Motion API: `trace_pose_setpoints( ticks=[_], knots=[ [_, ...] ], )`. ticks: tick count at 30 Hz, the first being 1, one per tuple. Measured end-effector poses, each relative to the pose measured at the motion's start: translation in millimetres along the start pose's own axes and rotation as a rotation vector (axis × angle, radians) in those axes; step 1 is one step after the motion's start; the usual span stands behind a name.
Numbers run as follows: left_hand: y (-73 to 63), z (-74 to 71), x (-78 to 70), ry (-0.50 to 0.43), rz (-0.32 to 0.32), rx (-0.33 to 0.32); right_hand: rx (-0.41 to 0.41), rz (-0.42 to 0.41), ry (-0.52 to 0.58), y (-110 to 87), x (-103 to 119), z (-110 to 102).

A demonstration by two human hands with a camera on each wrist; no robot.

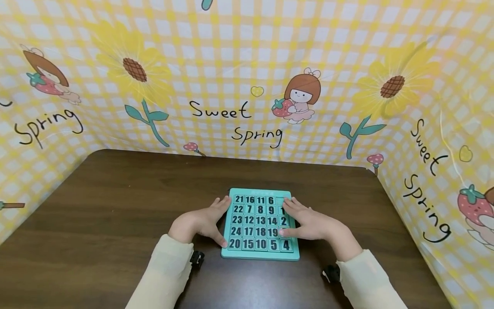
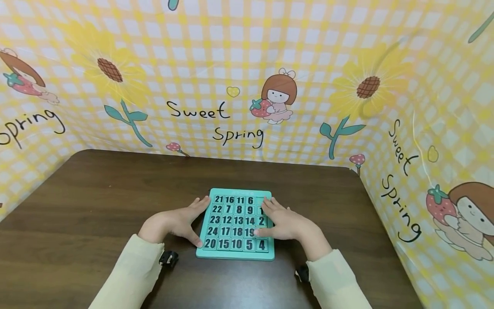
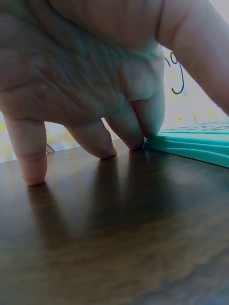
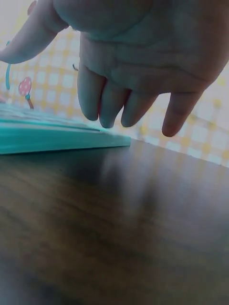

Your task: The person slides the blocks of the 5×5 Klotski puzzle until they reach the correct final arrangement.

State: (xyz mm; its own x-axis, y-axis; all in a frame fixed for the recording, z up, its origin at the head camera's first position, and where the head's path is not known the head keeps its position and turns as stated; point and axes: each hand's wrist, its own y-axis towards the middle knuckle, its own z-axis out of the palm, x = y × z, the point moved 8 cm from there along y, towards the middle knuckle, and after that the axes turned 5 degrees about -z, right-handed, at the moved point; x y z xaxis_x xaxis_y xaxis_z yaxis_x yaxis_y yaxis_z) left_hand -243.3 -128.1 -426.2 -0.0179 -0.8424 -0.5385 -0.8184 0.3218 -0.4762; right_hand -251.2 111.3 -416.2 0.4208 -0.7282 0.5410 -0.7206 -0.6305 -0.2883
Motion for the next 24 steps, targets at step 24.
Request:
trace_pose_setpoints(
  ticks=[24],
  knots=[
    [-0.3,-1.2,-0.9,0.005,0.005,0.008,0.004,-0.004,0.031,-5.7,-3.0,9.3]
  ],
)
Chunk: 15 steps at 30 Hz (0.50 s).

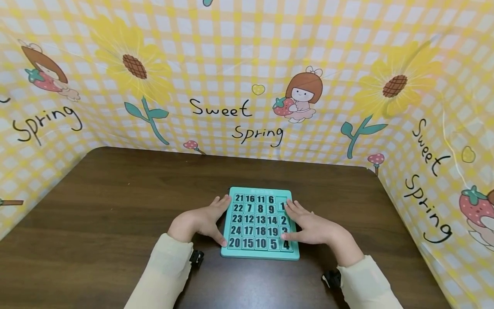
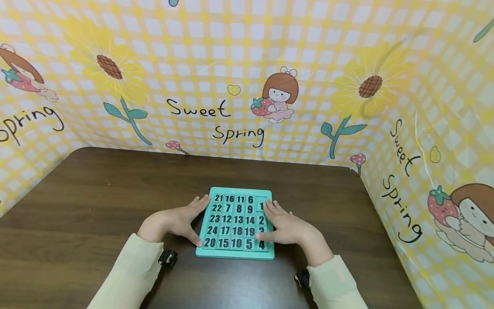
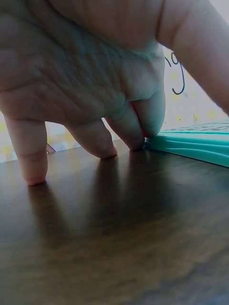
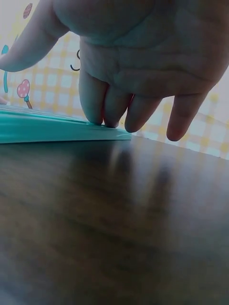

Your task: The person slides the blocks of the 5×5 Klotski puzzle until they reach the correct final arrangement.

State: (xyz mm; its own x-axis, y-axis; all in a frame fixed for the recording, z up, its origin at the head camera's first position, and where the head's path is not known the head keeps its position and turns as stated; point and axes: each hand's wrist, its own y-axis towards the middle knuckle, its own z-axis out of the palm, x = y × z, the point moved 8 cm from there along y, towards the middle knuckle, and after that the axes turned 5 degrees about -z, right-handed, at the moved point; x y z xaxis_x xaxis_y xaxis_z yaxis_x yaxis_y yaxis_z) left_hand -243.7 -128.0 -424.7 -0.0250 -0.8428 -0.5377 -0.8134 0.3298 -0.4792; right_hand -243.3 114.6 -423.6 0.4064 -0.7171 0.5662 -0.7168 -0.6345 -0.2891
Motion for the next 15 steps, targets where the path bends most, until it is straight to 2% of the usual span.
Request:
trace_pose_setpoints(
  ticks=[15],
  knots=[
    [0.4,0.6,0.7,-0.01,-0.004,-0.003,-0.021,0.017,-0.086,11.9,-0.2,-5.5]
  ],
)
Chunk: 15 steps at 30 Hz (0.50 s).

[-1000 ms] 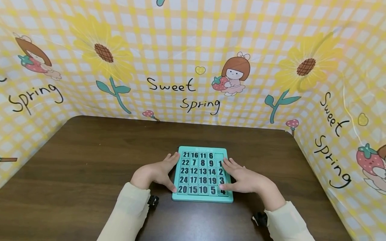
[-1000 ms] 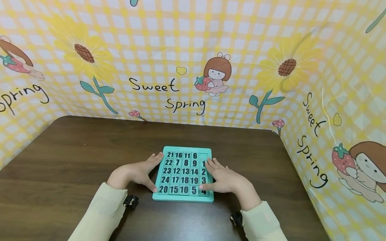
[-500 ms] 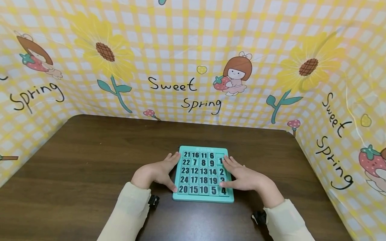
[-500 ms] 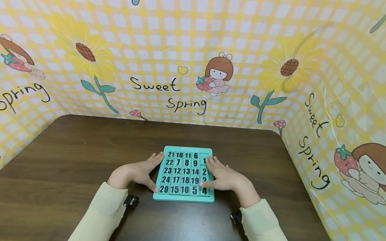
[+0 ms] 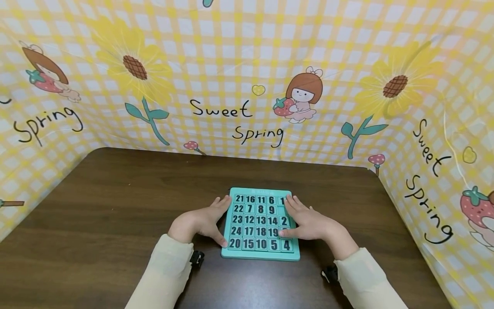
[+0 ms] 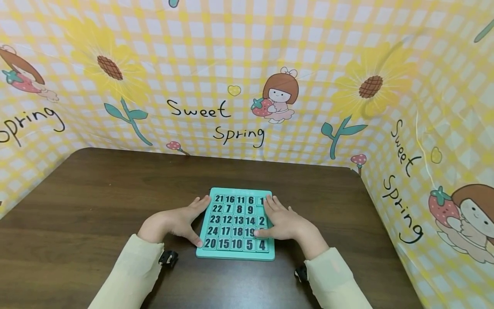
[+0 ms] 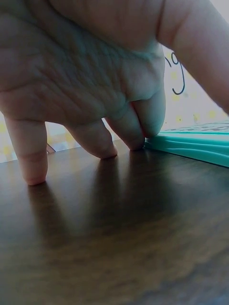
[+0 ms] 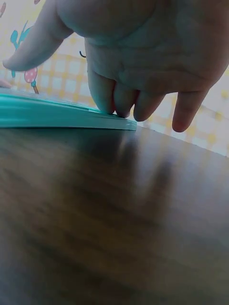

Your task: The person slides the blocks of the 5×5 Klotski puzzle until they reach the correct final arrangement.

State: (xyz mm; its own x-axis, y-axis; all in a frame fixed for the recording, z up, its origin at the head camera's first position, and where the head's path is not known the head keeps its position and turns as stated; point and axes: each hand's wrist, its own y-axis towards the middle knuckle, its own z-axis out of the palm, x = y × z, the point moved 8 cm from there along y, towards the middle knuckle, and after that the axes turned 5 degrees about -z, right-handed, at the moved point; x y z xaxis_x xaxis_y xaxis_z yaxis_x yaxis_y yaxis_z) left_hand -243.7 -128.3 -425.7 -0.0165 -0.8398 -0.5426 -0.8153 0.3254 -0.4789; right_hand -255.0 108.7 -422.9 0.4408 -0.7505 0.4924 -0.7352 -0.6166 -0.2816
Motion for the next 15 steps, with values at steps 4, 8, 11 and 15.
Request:
trace_pose_setpoints(
  ticks=[4,8,11,15],
  knots=[
    [-0.8,1.1,1.1,-0.007,-0.003,-0.001,0.001,-0.005,-0.032,-2.1,0.4,1.0],
    [-1.2,1.6,1.3,-0.008,-0.001,-0.001,-0.008,-0.047,-0.064,-11.3,4.6,0.6],
    [-0.9,1.1,1.2,-0.006,0.001,-0.003,-0.026,-0.092,-0.087,-20.6,9.1,0.6],
    [0.0,0.8,1.0,-0.004,0.005,-0.001,-0.034,-0.141,-0.108,-33.7,14.3,5.2]
  ],
)
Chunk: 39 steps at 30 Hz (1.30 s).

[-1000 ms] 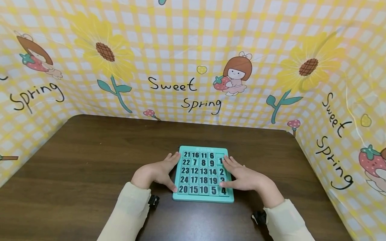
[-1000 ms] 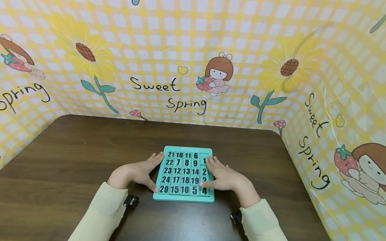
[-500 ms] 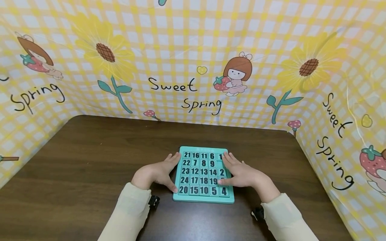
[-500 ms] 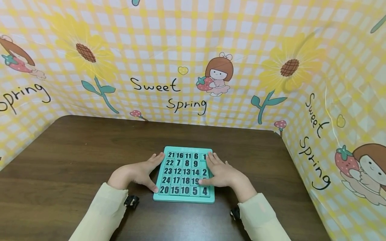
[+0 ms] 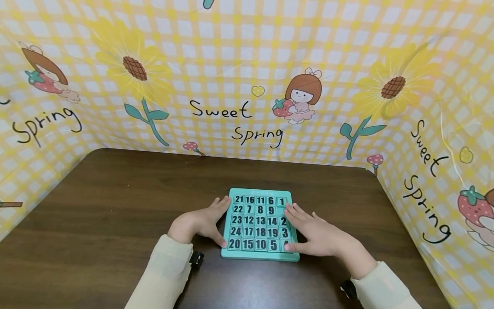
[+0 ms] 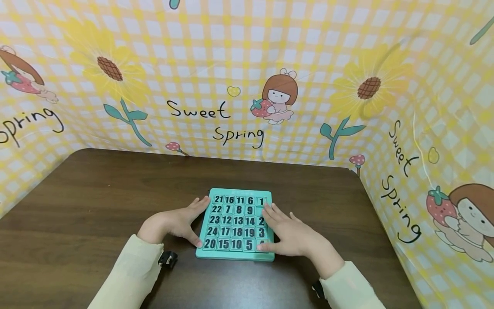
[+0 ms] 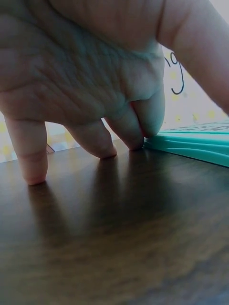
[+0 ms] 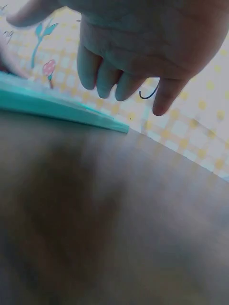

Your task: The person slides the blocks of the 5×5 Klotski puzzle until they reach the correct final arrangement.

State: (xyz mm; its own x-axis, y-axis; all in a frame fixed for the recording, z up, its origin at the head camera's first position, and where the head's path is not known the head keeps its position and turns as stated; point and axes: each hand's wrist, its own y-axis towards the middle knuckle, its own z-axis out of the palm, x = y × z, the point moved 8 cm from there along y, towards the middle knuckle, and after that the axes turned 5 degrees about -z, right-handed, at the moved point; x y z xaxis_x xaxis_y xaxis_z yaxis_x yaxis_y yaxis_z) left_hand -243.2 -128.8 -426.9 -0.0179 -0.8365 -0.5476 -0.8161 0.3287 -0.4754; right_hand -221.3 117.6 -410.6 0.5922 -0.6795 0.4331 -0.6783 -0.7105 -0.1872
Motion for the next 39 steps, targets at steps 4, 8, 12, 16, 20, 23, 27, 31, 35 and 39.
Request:
trace_pose_setpoints(
  ticks=[4,8,12,16,20,23,27,31,35,39],
  knots=[
    [0.0,0.1,1.4,-0.003,-0.004,0.001,-0.002,-0.033,-0.051,-8.8,4.7,4.8],
    [-0.2,0.3,1.3,-0.007,0.001,0.004,-0.014,-0.067,-0.143,-14.6,5.5,7.8],
    [0.1,0.6,0.4,-0.005,0.005,0.008,-0.002,-0.087,-0.188,-17.8,2.9,10.8],
    [0.1,-0.3,0.3,-0.005,0.003,0.01,0.013,-0.082,-0.173,-17.1,-0.2,10.4],
    [0.8,-1.2,0.4,-0.002,0.005,0.009,0.014,-0.078,-0.173,-13.4,-3.4,8.8],
    [0.8,-0.8,0.2,0.003,0.008,0.009,0.011,-0.073,-0.178,-10.2,-6.3,7.1],
    [0.9,0.2,0.0,0.005,0.01,0.009,0.011,-0.065,-0.185,-6.9,-9.7,5.9],
    [1.3,0.7,0.0,0.006,0.011,0.007,0.014,-0.061,-0.195,-4.0,-11.5,6.0],
    [0.8,0.6,-0.3,0.006,0.012,0.006,0.013,-0.058,-0.209,-1.4,-13.4,6.3],
    [0.2,0.4,0.3,0.002,0.007,0.003,0.002,-0.066,-0.217,0.0,-13.8,6.6]
  ],
)
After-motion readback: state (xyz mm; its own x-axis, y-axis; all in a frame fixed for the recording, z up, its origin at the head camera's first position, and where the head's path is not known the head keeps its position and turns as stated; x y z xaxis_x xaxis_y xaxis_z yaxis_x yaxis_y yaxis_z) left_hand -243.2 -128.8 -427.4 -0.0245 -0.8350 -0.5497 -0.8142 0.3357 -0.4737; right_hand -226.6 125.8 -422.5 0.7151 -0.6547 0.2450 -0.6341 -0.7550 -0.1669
